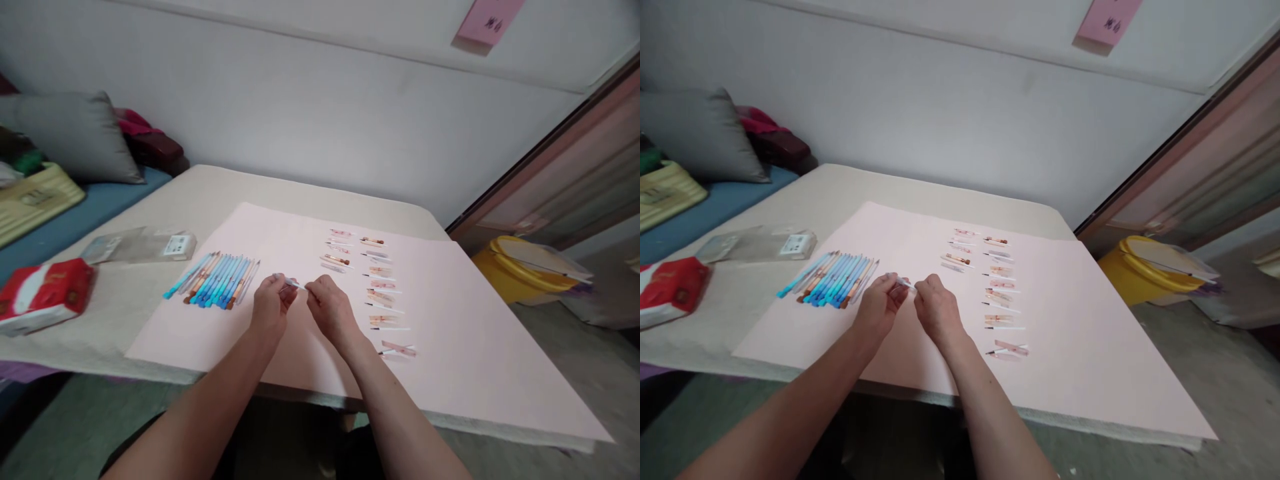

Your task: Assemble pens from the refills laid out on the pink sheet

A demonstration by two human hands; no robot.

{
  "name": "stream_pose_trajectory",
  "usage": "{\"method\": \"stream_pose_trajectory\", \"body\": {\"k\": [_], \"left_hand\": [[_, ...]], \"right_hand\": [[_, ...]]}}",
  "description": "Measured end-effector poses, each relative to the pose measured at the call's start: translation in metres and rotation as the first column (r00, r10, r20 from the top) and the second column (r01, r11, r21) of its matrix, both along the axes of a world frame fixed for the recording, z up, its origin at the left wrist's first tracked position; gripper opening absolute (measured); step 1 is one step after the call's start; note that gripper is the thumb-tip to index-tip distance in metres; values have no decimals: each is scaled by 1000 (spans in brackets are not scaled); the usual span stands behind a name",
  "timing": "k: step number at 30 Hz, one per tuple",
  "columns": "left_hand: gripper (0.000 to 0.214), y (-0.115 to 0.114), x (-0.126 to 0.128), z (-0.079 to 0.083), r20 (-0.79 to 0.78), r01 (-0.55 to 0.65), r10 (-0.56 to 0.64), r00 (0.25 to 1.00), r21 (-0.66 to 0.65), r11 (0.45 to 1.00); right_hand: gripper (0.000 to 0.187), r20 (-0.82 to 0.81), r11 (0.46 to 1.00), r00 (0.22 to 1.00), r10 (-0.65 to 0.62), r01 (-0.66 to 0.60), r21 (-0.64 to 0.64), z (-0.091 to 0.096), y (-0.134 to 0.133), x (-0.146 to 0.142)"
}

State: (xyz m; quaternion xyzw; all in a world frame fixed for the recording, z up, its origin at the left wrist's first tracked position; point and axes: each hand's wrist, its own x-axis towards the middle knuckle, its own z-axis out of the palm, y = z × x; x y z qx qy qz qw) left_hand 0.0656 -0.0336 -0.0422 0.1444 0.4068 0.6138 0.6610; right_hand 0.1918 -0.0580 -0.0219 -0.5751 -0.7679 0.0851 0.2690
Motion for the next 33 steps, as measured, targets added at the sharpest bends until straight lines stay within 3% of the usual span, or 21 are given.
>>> {"method": "stream_pose_trajectory", "body": {"k": [10,15,19,24,28,33], "left_hand": [[15,-18,17,8,21,80,-80,997,13,997],[14,-20,17,9,6,70,-70,998,22,997],[13,-21,17,9,20,88,-89,996,53,995],[13,-22,17,5,44,114,-116,992,51,992],[9,-20,17,-3,99,89,-89,991,6,996],[14,-14,16,-5,185,34,-10,983,-131,991]], "right_hand": [[16,-218,998,974,-58,57,-14,-5,0,-6],[18,-461,997,885,-68,75,-4,-10,-1,-14],[23,-574,989,808,-136,73,-131,-13,-3,-19],[32,-681,968,713,-165,-16,-251,-13,-3,-18],[31,-716,958,669,-199,-22,-287,-12,-4,-20],[31,-704,956,685,-190,-33,-290,-10,1,-17]]}}
